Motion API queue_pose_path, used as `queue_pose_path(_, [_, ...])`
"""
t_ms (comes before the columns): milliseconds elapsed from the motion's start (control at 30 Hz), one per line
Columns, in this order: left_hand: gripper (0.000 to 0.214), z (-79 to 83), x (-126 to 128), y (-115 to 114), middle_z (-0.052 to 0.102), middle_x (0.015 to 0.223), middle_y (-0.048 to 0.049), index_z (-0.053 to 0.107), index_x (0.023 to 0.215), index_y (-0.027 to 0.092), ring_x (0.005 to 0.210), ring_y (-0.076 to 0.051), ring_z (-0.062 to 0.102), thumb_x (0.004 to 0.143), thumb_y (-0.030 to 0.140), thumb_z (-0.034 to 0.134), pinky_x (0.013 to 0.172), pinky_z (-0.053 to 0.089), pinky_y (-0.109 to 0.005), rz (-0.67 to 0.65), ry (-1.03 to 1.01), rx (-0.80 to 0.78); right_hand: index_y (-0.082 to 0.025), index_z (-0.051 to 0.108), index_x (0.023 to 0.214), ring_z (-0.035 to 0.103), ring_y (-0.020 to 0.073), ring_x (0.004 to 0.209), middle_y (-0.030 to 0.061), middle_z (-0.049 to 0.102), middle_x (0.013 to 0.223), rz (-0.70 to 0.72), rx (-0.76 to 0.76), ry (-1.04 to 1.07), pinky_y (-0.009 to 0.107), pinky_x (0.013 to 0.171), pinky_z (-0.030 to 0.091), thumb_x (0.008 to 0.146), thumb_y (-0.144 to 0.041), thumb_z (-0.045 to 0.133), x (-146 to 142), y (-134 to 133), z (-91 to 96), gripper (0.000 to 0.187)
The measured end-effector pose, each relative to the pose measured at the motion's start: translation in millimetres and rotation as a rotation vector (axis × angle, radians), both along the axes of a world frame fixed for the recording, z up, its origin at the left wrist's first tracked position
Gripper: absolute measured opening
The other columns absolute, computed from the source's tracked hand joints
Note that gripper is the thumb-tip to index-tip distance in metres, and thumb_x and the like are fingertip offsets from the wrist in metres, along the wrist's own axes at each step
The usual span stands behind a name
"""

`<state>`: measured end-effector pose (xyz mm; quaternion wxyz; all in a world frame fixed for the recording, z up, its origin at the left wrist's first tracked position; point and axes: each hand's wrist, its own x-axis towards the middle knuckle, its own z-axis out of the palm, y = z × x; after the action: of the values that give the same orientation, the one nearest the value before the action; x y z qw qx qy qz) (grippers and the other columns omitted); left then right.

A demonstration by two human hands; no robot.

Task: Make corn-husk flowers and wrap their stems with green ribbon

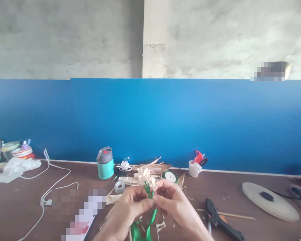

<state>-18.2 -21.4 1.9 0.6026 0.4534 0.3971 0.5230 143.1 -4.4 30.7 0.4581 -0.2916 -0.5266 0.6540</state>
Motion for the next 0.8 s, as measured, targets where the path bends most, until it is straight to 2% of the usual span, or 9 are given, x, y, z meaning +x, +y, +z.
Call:
queue_pose_path(133, [0.029, 2.5, 1, -3, 0.071, 0.080, -0.0064, 0.071, 0.080, 0.017, 0.080, -0.023, 0.061, 0.067, 0.041, 0.079, 0.075, 0.043, -0.032, 0.030, 0.073, 0.118, -0.018, 0.062, 0.077, 0.045, 0.0050, 0.046, -0.0063, 0.055, 0.062, 0.047, -0.083, 0.071, 0.016, 0.039, 0.029, 0.054, -0.031, 0.089, -1, 2, -0.1, 0.038])
queue_pose_path(233, [0.030, 5.6, 2, -5, 0.072, 0.083, -0.0079, 0.072, 0.085, 0.017, 0.080, -0.024, 0.062, 0.070, 0.042, 0.077, 0.074, 0.045, -0.033, 0.034, 0.087, 0.170, -0.017, 0.060, 0.070, 0.047, 0.0053, 0.046, -0.0055, 0.056, 0.057, 0.097, -0.125, 0.091, 0.015, 0.039, 0.027, 0.057, -0.031, 0.088, -3, 4, -4.9, 0.034])
queue_pose_path(367, [0.031, 8.5, 2, -6, 0.069, 0.072, -0.0054, 0.071, 0.082, 0.017, 0.072, -0.022, 0.062, 0.069, 0.044, 0.076, 0.068, 0.046, -0.032, 0.061, 0.067, 0.163, -0.016, 0.060, 0.067, 0.043, 0.0041, 0.041, -0.0044, 0.057, 0.051, 0.162, -0.174, 0.076, 0.014, 0.037, 0.025, 0.068, -0.040, 0.081, -4, 5, -9.5, 0.032])
queue_pose_path(467, [0.033, 6.2, 1, -5, 0.065, 0.066, -0.0024, 0.069, 0.084, 0.017, 0.066, -0.020, 0.061, 0.068, 0.045, 0.077, 0.066, 0.046, -0.031, 0.090, 0.035, 0.148, -0.014, 0.062, 0.068, 0.046, 0.0036, 0.040, -0.0006, 0.063, 0.059, 0.217, -0.162, 0.041, 0.013, 0.034, 0.025, 0.073, -0.044, 0.076, -4, 5, -9.3, 0.033])
queue_pose_path(600, [0.036, -0.3, 1, -4, 0.060, 0.057, 0.0007, 0.067, 0.087, 0.017, 0.059, -0.019, 0.060, 0.069, 0.047, 0.076, 0.061, 0.047, -0.032, 0.102, 0.018, 0.104, -0.011, 0.067, 0.071, 0.052, 0.0042, 0.044, 0.0050, 0.069, 0.068, 0.331, -0.184, 0.043, 0.013, 0.033, 0.026, 0.071, -0.040, 0.078, -5, 7, -10.4, 0.032])
queue_pose_path(800, [0.032, 2.2, 3, -6, 0.063, 0.056, 0.0004, 0.064, 0.084, 0.017, 0.057, -0.020, 0.064, 0.071, 0.044, 0.075, 0.060, 0.049, -0.033, -0.001, -0.045, 0.133, -0.011, 0.069, 0.067, 0.049, 0.0032, 0.039, -0.0010, 0.065, 0.056, 0.374, -0.257, 0.109, 0.013, 0.033, 0.023, 0.064, -0.035, 0.082, -6, 10, -17.6, 0.027])
